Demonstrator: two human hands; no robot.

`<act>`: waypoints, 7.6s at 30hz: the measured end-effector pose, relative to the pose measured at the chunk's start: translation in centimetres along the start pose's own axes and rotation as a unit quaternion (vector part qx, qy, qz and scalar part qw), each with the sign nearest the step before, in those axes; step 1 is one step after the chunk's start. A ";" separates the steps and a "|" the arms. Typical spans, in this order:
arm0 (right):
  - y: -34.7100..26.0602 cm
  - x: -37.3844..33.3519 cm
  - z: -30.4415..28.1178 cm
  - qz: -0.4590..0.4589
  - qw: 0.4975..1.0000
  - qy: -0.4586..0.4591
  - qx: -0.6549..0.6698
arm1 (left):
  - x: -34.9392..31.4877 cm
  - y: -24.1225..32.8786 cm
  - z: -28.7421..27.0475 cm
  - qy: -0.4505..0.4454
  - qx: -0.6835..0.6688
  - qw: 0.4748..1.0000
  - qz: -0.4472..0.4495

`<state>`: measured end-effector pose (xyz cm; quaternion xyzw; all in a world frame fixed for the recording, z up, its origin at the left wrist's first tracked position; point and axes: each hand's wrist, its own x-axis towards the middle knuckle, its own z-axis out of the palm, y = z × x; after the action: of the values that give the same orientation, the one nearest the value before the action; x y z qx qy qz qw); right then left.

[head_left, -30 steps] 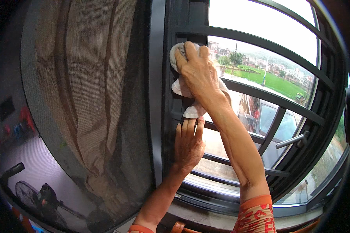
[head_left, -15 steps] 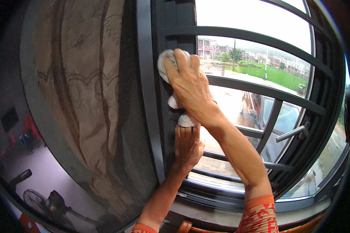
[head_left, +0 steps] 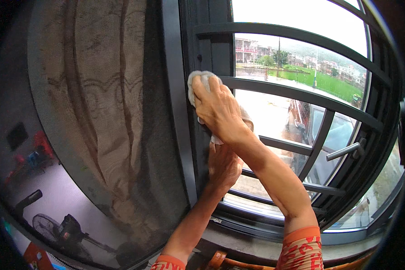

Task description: The person wipes the metal frame and handle of a window using a white cloth. They systematically clean the vertical and horizontal bars of the frame, as well as the handle, while standing in front of the window.

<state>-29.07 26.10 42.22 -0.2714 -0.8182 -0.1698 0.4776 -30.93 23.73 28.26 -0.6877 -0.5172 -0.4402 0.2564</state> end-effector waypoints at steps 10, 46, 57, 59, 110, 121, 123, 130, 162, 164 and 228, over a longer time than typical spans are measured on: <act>1.6 -4.0 -0.5 -0.043 0.987 -0.156 -0.004 | -5.8 0.0 -3.3 0.013 0.004 0.998 0.065; 0.5 -6.7 -4.6 -0.089 0.953 -0.192 -0.217 | -7.5 -2.8 0.7 -0.185 0.026 0.978 -0.095; 1.4 0.4 -4.8 -0.112 0.934 0.057 -0.334 | -7.7 -2.0 2.7 -0.146 -0.001 0.983 -0.108; 1.5 -0.3 -6.1 -0.097 0.931 0.014 -0.352 | -8.1 -2.6 2.9 -0.125 -0.009 0.986 -0.106; 5.1 5.4 -12.6 -0.018 0.905 0.192 -0.380 | -8.6 -3.0 3.4 -0.095 0.034 0.988 -0.117; 7.0 2.5 -17.1 0.116 0.894 0.165 -0.401 | -7.8 -2.5 2.6 -0.091 0.055 0.987 -0.120; 6.8 3.0 -16.1 0.065 0.892 0.187 -0.406 | -7.8 -2.3 2.6 -0.090 0.066 0.987 -0.113; 5.2 3.8 -15.0 0.074 0.907 0.150 -0.387 | -7.9 -2.2 2.3 -0.095 0.082 0.986 -0.112; 8.5 -7.1 -16.0 0.064 0.896 0.092 -0.430 | -8.3 -2.4 3.2 -0.079 0.072 0.987 -0.118; 8.9 -7.6 -17.0 0.040 0.891 0.117 -0.436 | -8.1 -2.3 3.1 -0.068 0.052 0.989 -0.121; 6.8 -8.0 -11.8 0.064 0.896 0.119 -0.423 | -9.0 -3.2 4.2 -0.046 0.065 0.994 -0.073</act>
<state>-13.60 22.89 41.08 -0.4776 -0.5867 -0.4998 0.4218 -33.23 23.78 18.08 -0.6495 -0.6050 -0.3910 0.2435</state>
